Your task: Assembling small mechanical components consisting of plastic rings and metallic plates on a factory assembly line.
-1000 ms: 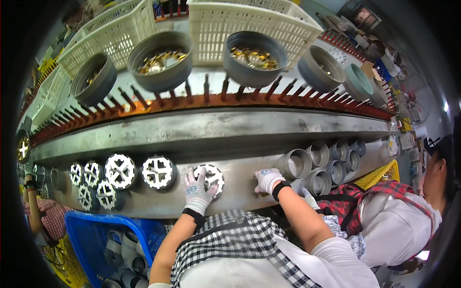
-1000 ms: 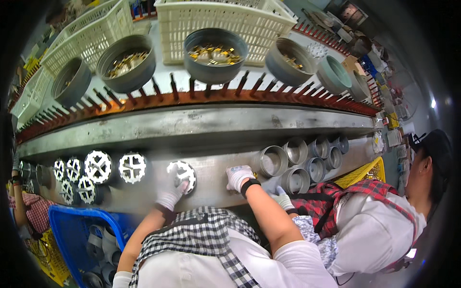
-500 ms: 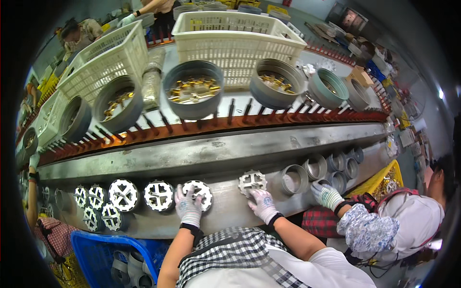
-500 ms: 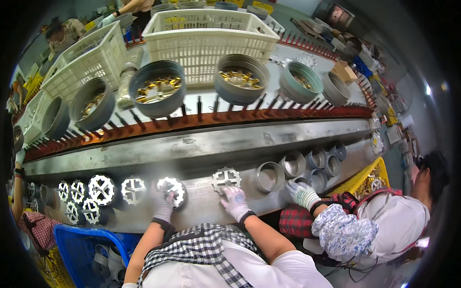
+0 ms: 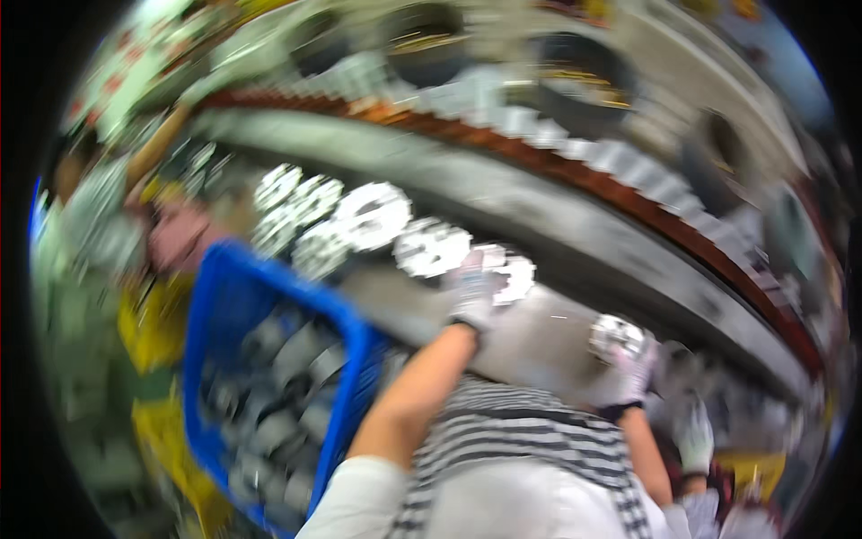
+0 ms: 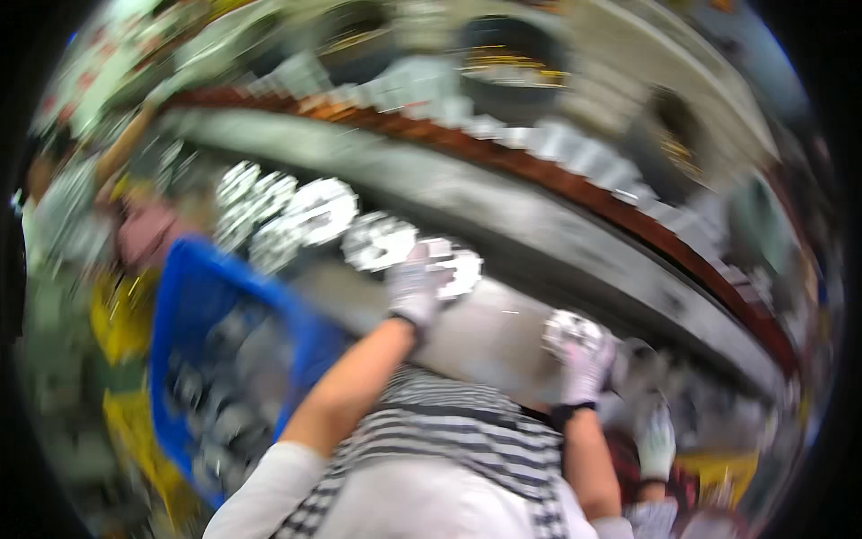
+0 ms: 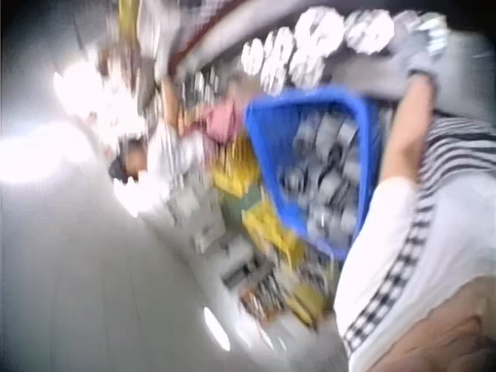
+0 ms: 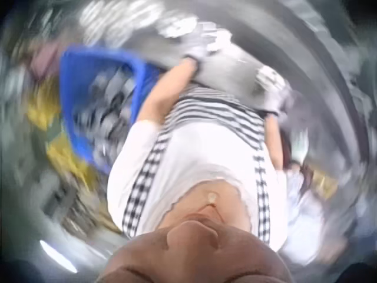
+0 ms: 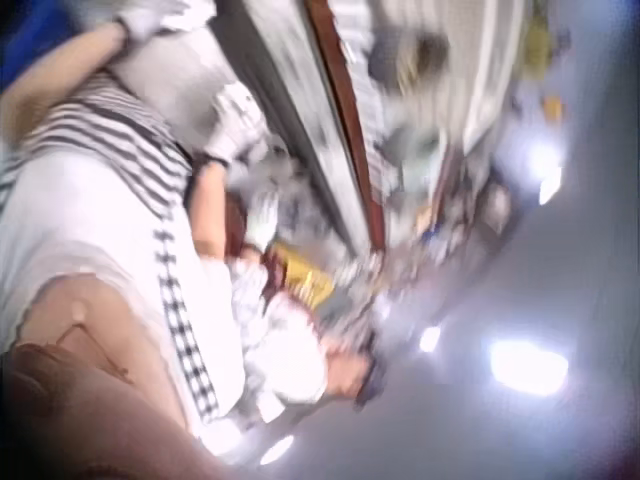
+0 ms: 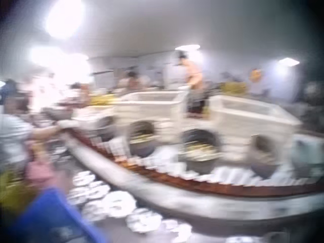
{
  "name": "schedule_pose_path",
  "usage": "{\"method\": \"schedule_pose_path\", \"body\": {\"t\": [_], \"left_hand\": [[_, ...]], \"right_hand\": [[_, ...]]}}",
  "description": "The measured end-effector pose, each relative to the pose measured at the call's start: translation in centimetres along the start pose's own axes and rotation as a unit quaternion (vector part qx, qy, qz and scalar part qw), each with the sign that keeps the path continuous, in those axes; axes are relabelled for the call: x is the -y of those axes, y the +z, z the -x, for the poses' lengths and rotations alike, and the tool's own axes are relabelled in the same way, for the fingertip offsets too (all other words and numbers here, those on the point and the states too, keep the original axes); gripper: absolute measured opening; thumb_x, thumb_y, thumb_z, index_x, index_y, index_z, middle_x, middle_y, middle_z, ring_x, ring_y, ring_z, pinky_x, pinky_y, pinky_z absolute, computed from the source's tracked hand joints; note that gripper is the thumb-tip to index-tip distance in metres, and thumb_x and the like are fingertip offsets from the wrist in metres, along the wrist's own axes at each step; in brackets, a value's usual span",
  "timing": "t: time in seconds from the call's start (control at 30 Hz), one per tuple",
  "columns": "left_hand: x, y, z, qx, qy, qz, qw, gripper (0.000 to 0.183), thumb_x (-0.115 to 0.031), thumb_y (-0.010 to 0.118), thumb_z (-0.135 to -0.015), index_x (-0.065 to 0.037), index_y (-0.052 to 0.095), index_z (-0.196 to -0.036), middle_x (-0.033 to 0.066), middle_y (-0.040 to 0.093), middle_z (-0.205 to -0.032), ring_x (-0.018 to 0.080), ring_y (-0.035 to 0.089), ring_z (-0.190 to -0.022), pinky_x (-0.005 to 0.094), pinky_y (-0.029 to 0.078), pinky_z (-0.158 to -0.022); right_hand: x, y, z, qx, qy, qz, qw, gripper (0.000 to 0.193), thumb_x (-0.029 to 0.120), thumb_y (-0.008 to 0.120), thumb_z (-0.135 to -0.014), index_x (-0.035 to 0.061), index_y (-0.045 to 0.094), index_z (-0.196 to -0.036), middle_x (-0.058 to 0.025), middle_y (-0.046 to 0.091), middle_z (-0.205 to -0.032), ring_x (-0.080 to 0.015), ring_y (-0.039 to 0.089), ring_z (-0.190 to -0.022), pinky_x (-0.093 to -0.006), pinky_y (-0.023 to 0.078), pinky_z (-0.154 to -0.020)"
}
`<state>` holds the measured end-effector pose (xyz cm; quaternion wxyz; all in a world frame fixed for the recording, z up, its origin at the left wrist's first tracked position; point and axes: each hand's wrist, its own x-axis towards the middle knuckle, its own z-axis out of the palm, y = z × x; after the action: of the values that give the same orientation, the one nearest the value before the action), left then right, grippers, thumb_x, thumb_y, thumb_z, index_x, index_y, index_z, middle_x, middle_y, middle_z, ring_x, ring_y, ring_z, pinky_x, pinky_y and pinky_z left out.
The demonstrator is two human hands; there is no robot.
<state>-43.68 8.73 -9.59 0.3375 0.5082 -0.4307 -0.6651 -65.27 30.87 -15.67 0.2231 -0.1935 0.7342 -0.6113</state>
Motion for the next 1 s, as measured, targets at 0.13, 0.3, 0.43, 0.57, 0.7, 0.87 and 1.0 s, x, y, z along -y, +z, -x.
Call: {"method": "schedule_pose_path", "body": {"t": [0.13,0.3,0.43,0.57,0.7,0.87,1.0], "left_hand": [[3.9,-0.4,0.3,-0.038,0.199,-0.364,0.909,0.040,-0.026,0.063,-0.084,-0.006,0.051,-0.117,0.0151,0.056,-0.112,0.0274,0.057,-0.100,0.0386,0.050,-0.081],[-2.8,-10.5,9.6,-0.066,0.182,-0.202,0.960,0.035,-0.021,0.060,-0.083,-0.004,0.057,-0.115,0.0166,0.061,-0.093,0.0294,0.061,-0.086,0.0377,0.051,-0.078],[-6.1,-25.8,14.6,-0.380,0.187,-0.362,0.830,0.032,-0.023,0.058,-0.077,0.001,0.062,-0.097,0.0239,0.064,-0.089,0.0373,0.063,-0.085,0.0440,0.050,-0.077],[-0.6,-38.6,20.9,-0.282,-0.356,-0.515,0.727,0.055,-0.037,0.064,-0.077,-0.002,0.060,-0.119,0.0243,0.063,-0.111,0.0377,0.060,-0.105,0.0438,0.048,-0.087],[7.6,-39.7,23.7,-0.270,-0.324,-0.309,0.852,0.047,-0.037,0.060,-0.084,0.002,0.063,-0.111,0.0225,0.064,-0.112,0.0339,0.062,-0.103,0.0411,0.049,-0.089],[14.6,-50.8,27.5,-0.033,0.001,-0.061,0.998,0.033,-0.017,0.042,-0.097,0.004,0.048,-0.121,0.0190,0.057,-0.121,0.0305,0.059,-0.110,0.0403,0.051,-0.095],[3.4,-44.9,20.8,-0.194,-0.270,0.009,0.943,0.047,-0.038,0.064,-0.085,-0.006,0.052,-0.116,0.0083,0.062,-0.093,0.0227,0.061,-0.081,0.0353,0.053,-0.068]], "right_hand": [[-8.4,-2.8,-2.1,0.022,0.097,0.024,0.995,0.051,0.013,0.072,-0.082,0.0040,0.052,-0.128,-0.0123,0.059,-0.121,-0.0225,0.053,-0.109,-0.0289,0.040,-0.097],[-9.6,0.0,-3.9,0.218,0.195,0.017,0.956,0.027,0.012,0.062,-0.091,0.0028,0.058,-0.117,-0.0041,0.064,-0.096,-0.0124,0.060,-0.080,-0.0253,0.053,-0.072],[-6.3,2.7,-1.9,0.222,0.180,0.063,0.956,0.030,0.017,0.063,-0.092,0.0030,0.058,-0.118,-0.0031,0.063,-0.089,-0.0096,0.057,-0.069,-0.0233,0.048,-0.058],[-5.9,5.3,-1.6,0.209,0.187,0.077,0.957,0.030,0.022,0.066,-0.090,0.0052,0.060,-0.114,0.0008,0.064,-0.085,-0.0062,0.055,-0.063,-0.0202,0.043,-0.051],[-1.8,7.9,0.6,0.216,0.134,0.139,0.957,0.033,0.029,0.061,-0.093,0.0044,0.061,-0.114,0.0011,0.062,-0.082,-0.0123,0.051,-0.058,-0.0276,0.045,-0.054],[1.4,10.7,3.0,0.172,0.030,0.149,0.973,0.027,0.023,0.058,-0.095,0.0022,0.060,-0.111,-0.0072,0.066,-0.083,-0.0111,0.059,-0.068,-0.0248,0.049,-0.063],[-0.7,8.7,3.4,0.145,0.146,0.000,0.979,0.022,0.024,0.057,-0.096,0.0069,0.060,-0.108,-0.0033,0.064,-0.087,-0.0115,0.058,-0.067,-0.0227,0.048,-0.060]]}}
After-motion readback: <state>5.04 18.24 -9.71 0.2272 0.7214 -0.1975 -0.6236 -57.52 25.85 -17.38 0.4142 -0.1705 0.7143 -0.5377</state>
